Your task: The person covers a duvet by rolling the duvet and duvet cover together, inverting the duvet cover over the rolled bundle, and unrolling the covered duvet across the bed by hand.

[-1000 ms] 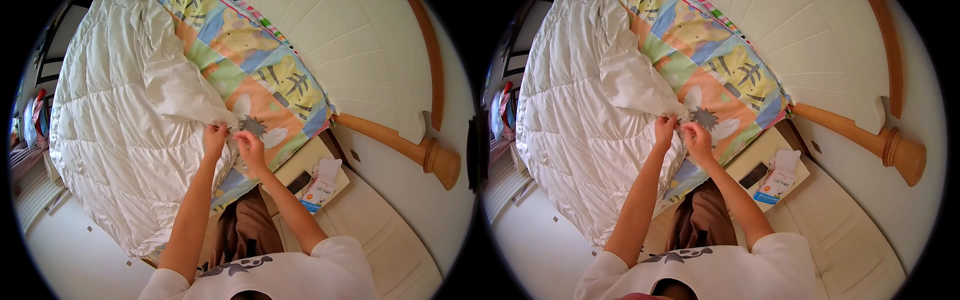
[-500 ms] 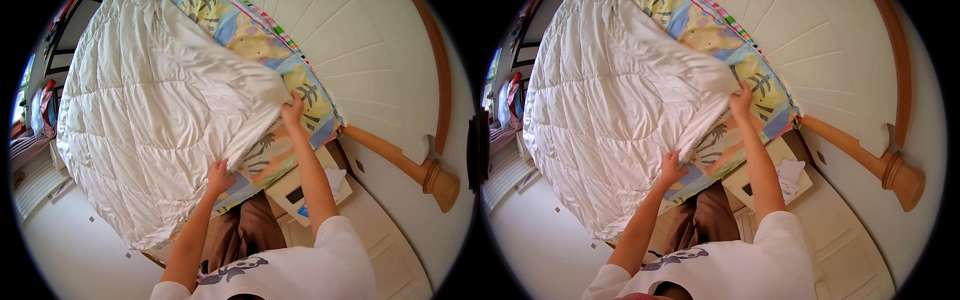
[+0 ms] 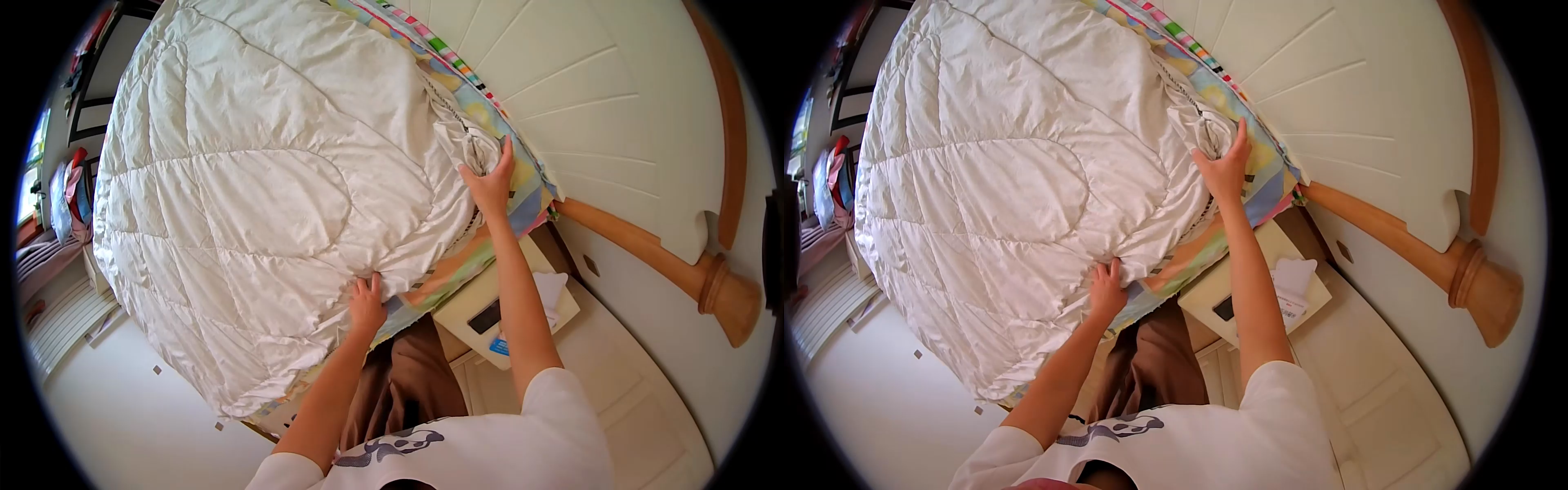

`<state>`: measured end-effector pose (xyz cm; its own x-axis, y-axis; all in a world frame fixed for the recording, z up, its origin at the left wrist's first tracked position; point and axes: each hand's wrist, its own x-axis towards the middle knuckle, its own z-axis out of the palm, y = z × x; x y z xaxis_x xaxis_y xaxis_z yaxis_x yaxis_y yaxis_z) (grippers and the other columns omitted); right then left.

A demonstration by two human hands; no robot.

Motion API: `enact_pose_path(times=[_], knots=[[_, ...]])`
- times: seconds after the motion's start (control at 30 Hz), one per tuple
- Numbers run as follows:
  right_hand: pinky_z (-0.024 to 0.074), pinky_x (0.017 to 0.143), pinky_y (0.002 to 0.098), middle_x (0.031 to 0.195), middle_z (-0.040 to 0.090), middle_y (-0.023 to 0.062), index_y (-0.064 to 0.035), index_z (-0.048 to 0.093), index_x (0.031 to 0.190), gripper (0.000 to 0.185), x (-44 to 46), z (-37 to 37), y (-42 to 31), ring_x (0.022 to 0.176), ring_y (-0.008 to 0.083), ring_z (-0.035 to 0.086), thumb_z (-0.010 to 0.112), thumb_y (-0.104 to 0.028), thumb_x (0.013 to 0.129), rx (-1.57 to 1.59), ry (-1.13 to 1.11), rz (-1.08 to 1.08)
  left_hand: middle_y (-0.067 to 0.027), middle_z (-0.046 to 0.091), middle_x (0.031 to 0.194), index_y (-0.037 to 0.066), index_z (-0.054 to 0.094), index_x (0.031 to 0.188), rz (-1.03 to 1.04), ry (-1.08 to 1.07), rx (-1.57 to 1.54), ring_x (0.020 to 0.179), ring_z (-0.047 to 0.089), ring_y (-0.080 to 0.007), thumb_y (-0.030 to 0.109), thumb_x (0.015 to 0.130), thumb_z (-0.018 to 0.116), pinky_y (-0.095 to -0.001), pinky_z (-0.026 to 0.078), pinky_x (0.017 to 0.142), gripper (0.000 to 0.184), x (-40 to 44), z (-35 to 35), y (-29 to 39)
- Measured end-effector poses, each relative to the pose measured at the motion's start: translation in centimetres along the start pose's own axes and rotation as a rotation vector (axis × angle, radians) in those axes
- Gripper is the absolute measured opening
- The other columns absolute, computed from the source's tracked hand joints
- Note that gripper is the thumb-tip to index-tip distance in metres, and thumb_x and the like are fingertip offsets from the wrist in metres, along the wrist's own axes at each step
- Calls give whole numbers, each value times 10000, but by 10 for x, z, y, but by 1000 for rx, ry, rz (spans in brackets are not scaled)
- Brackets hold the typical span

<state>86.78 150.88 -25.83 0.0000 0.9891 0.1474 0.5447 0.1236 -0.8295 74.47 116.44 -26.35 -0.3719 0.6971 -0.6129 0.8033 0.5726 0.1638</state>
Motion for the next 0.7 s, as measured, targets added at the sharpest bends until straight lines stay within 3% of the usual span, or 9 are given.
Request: enact_pose_path(times=[0.1, 0.13, 0.2, 0.3, 0.33, 0.43, 0.57, 0.6, 0.7], knots=[[459, 963, 440, 1198, 599, 242, 1, 530, 1309, 603, 15, 11, 9, 1123, 395, 577, 748, -210, 789, -190, -276, -71, -146, 488, 1139, 134, 412, 1396, 13, 42, 164, 1061, 535, -358, 58, 751, 673, -470, 534, 776, 699, 0, 5, 3], [468, 950, 452, 1221, 594, 250, 3, 523, 1313, 617, 21, 14, 26, 1116, 408, 579, 759, -209, 783, -232, -414, -25, -152, 517, 1105, 120, 467, 1316, 23, 100, 112, 1004, 565, -358, 48, 788, 627, -455, 538, 732, 557, 4, 15, -1], [480, 926, 438, 1135, 655, 214, -4, 570, 1260, 514, 34, 10, 56, 1058, 382, 628, 732, -196, 813, -200, -390, 144, -149, 536, 1052, 105, 504, 1220, 84, 98, 0, 944, 581, -364, 24, 795, 598, -464, 534, 700, 443, 9, 10, -7], [490, 856, 356, 1056, 691, 131, 11, 614, 1158, 341, 51, -28, 79, 953, 242, 653, 692, -156, 872, 320, 79, 348, -145, 546, 955, 76, 535, 1035, 218, 102, -163, 860, 594, -380, -14, 792, 552, -490, 521, 673, 260, -15, -10, 2], [486, 848, 323, 1069, 690, 105, 19, 620, 1144, 303, 56, -57, 56, 946, 196, 641, 677, -138, 891, 535, 68, 529, -130, 532, 947, 73, 538, 1012, 240, 79, -168, 889, 588, -371, -19, 788, 543, -489, 520, 678, 243, -29, -13, 5], [479, 852, 299, 1092, 679, 95, 30, 615, 1159, 300, 37, -61, 86, 959, 155, 609, 668, -125, 908, 380, 46, 555, -126, 530, 945, 74, 537, 992, 264, 91, -233, 913, 581, -365, -17, 789, 539, -487, 519, 681, 222, -58, -13, 10], [477, 873, 316, 1148, 666, 91, 6, 617, 1201, 345, 22, -26, 125, 1012, 186, 608, 683, -151, 901, 466, 108, 780, -128, 544, 1005, 63, 562, 1033, 242, -32, -260, 981, 566, -369, -29, 787, 531, -476, 515, 777, 264, -48, 3, 7], [481, 879, 322, 1155, 663, 92, 19, 615, 1208, 377, 24, -24, 132, 1019, 200, 613, 698, -153, 884, 495, 104, 702, -130, 548, 1018, 59, 569, 1043, 255, -55, -257, 989, 565, -369, -31, 786, 529, -472, 511, 794, 275, -44, 4, 10], [503, 848, 353, 1181, 644, 119, 14, 613, 1215, 375, 44, -49, 117, 1032, 220, 614, 684, -146, 884, 707, 78, 853, -133, 558, 1043, 50, 586, 1066, 282, -104, -262, 1007, 563, -369, -36, 783, 526, -462, 506, 831, 302, -41, 4, 17]])
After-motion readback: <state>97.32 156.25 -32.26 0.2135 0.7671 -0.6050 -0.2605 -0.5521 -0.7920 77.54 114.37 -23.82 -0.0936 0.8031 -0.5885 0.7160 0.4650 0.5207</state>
